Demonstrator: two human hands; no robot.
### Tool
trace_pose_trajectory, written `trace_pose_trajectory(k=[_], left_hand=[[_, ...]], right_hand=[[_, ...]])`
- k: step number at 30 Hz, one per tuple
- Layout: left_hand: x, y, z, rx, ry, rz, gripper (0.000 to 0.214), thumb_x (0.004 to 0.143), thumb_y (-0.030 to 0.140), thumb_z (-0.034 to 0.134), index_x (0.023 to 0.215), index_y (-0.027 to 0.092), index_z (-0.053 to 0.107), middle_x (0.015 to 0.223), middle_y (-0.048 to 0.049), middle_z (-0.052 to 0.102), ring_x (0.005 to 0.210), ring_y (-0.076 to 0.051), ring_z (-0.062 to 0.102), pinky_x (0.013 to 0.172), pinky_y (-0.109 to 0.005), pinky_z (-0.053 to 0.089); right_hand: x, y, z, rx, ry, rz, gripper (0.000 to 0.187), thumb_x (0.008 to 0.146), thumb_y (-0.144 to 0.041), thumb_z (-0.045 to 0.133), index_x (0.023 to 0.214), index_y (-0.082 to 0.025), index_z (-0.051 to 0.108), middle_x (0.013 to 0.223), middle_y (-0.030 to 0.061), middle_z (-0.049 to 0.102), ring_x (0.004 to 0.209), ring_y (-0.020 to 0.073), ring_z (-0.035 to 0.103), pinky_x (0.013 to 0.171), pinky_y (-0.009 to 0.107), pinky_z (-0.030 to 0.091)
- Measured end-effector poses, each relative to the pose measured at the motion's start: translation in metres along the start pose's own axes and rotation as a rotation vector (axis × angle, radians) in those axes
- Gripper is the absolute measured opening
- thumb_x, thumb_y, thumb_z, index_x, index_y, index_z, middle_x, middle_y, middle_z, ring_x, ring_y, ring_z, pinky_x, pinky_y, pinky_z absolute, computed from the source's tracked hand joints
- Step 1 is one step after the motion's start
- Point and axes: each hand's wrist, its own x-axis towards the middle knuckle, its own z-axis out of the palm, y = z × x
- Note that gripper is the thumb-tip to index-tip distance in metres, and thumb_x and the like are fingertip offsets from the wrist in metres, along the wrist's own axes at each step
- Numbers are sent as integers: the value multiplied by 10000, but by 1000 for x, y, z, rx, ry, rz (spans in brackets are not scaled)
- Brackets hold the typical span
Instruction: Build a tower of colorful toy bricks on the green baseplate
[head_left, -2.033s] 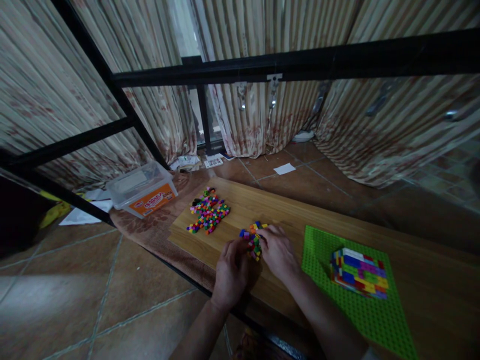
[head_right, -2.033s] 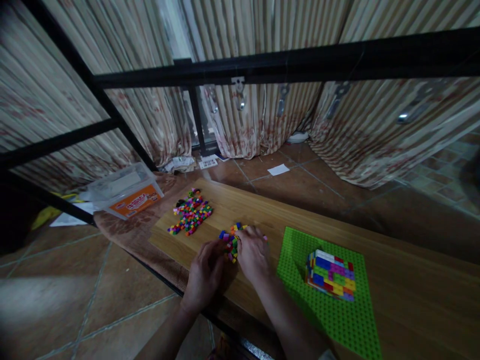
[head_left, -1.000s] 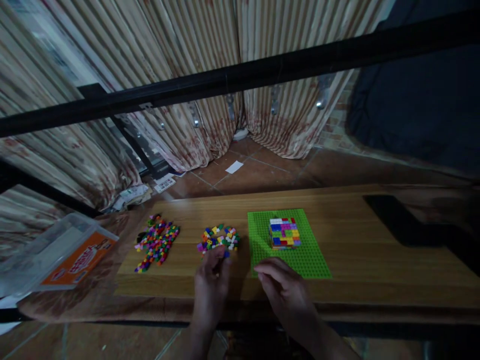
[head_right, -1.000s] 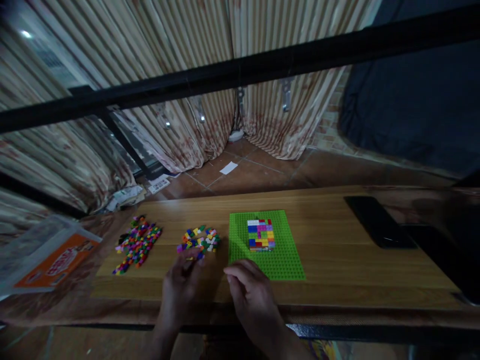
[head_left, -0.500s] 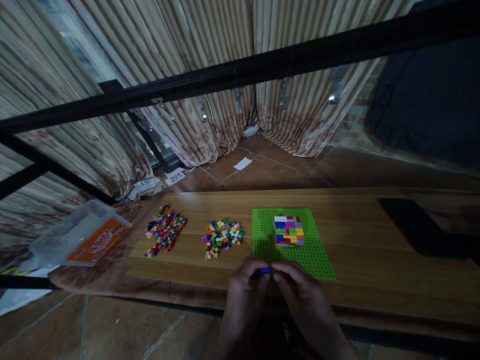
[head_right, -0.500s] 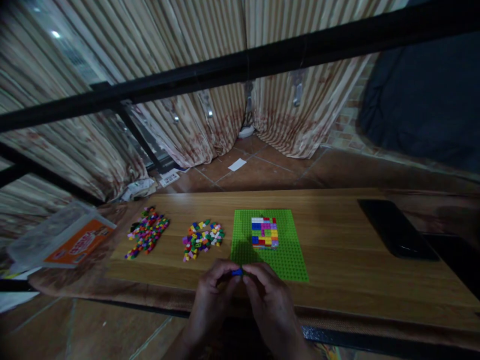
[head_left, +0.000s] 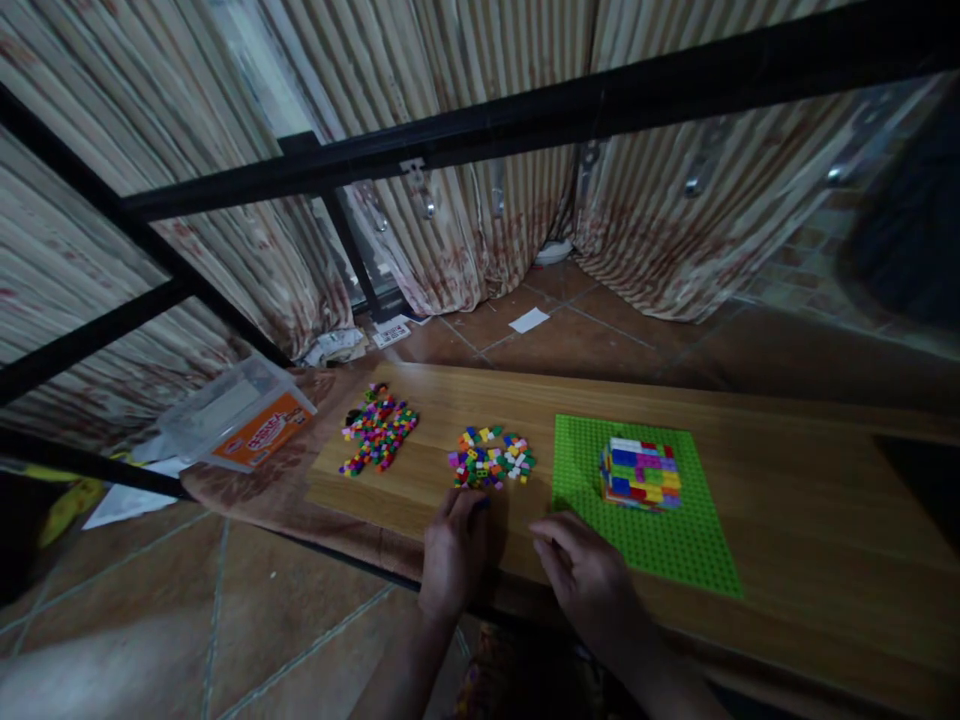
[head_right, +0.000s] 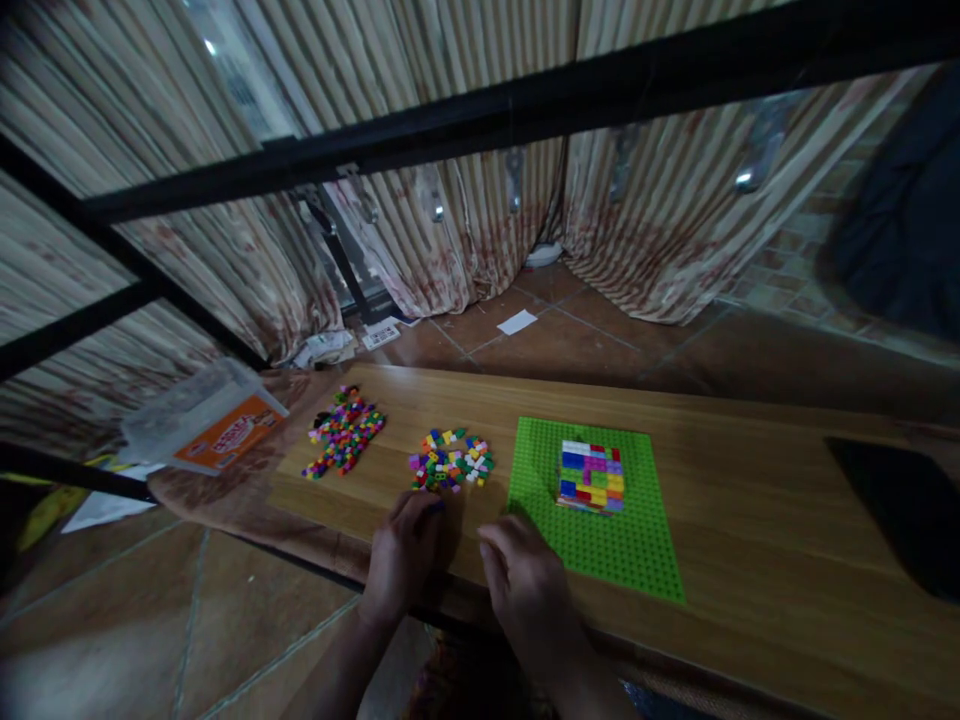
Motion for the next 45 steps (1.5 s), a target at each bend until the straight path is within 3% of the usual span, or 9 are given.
trace_pose_trajectory(k=[7,12,16,21,25,30,35,40,45], left_hand=[[2,-2,3,-75,85,-34,203,879,125,480,1002,215,615,986,-40,641,916,-148,634,827,-274,523],[1,-5,-7,-130,153,-73,185,889,145,476,995,197,618,982,-50,637,911,-150,627,820,-268,519],[20,-20,-18,-106,198,-142,207,893,164,480,1041,198,620,1003,-54,631,900,-150,631,812,-263,521],[57,-42,-27,34,10,-47,383,838,64,450,1138,223,625,1148,-66,593,985,-159,624,875,-274,515],[72,-49,-29,95,-157,92,362,824,74,478,1069,264,665,1162,-40,602,928,-150,640,876,-280,520],[73,-51,-29,82,-181,140,237,870,152,494,1019,248,650,1136,-41,617,985,-159,614,899,-285,502],[67,-52,-31,98,-133,60,90,883,253,534,888,212,613,970,-44,651,884,-163,627,822,-290,508],[50,-37,-32,-69,-33,-81,132,873,321,570,907,199,609,845,-28,690,790,-155,664,704,-256,528],[25,11,-34,-460,56,-32,153,846,292,621,958,188,608,900,-28,696,856,-158,683,778,-262,552]], right_hand=[[45,-1,23,-162,-6,-91,207,908,-162,455,963,-220,646,900,41,644,864,178,605,789,312,487],[55,-12,38,-254,-57,-142,144,877,-179,539,915,-240,664,882,41,621,898,210,566,833,353,472],[58,-11,44,-294,-60,-182,162,874,-157,537,905,-238,674,888,52,617,893,216,543,818,363,468],[60,1,39,-330,12,-167,169,895,-187,521,933,-228,680,900,53,631,876,215,547,802,367,465],[51,5,31,-263,96,-163,183,918,-213,501,976,-222,675,922,48,650,901,198,574,827,343,468],[33,1,19,-200,141,-136,175,920,-215,498,953,-227,669,941,47,664,906,195,604,816,338,475],[25,-7,9,-114,151,-106,176,922,-219,493,956,-234,665,936,49,671,905,196,613,808,345,489],[25,-21,2,46,159,-47,165,916,-235,507,957,-243,666,923,48,671,896,190,613,801,340,499],[26,-43,-6,284,183,109,197,901,-316,546,1047,-239,654,991,55,677,909,182,625,802,315,506]])
